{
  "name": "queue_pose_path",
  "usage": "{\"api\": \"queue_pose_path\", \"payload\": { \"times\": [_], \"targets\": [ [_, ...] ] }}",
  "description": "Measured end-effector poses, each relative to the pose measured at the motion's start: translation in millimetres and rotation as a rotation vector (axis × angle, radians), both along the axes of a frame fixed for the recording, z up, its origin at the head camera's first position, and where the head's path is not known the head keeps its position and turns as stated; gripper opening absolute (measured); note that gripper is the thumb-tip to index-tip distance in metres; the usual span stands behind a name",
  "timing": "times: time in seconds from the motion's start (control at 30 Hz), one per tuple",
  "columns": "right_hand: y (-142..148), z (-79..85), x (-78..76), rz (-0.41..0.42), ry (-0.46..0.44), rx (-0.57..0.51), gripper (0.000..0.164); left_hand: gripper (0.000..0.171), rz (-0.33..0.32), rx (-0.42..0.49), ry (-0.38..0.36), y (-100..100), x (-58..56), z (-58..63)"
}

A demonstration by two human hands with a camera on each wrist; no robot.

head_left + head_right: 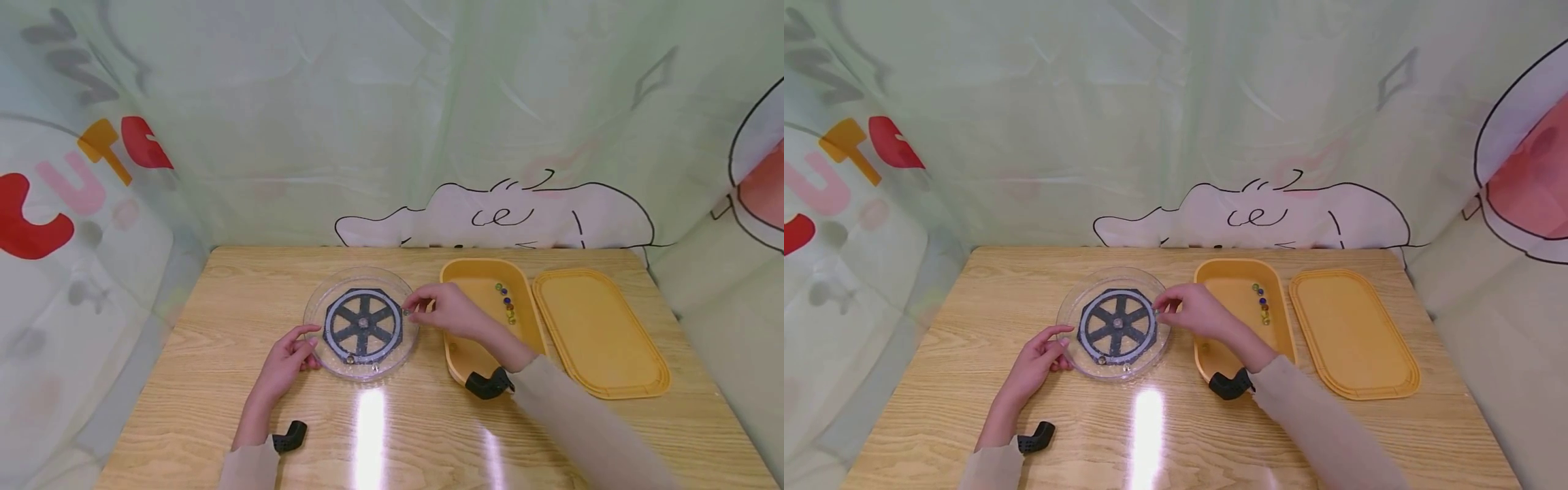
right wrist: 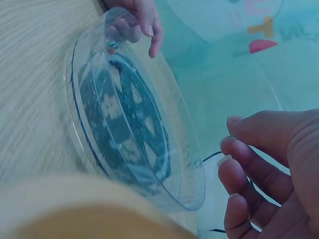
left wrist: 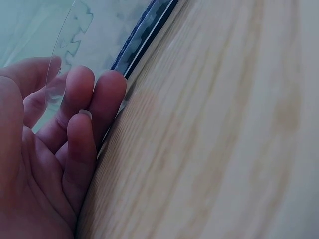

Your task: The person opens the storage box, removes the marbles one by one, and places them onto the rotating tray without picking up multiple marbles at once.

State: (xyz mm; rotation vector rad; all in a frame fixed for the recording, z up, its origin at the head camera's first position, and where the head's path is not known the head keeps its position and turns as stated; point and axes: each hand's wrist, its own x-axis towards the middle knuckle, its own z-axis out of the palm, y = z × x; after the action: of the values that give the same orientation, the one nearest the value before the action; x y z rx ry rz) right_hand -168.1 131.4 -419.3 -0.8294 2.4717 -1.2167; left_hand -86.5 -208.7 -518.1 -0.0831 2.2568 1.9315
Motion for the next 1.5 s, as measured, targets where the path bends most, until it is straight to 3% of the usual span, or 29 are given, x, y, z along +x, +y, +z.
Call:
{"api": "queue_pose_path", "payload": {
  "times": [0.87, 1.17, 1.5],
  "targets": [
    [-26.1, -6.6, 5.5, 0.044, -0.035, -0.017, 0.016, 0.028, 0.004, -0.029, 0.007, 0.8, 1.2, 0.4],
    [-23.7, -5.6, 6.7, 0.025, -0.029, -0.013, 0.015, 0.027, 0.006, -0.037, 0.006, 1.8, 0.3, -0.3],
    [-13.6, -11.4, 2.3, -0.061, -0.069, 0.006, 0.014, 0.027, 0.01, -0.048, 0.012, 1.4, 1.1, 1.0]
  ]
}}
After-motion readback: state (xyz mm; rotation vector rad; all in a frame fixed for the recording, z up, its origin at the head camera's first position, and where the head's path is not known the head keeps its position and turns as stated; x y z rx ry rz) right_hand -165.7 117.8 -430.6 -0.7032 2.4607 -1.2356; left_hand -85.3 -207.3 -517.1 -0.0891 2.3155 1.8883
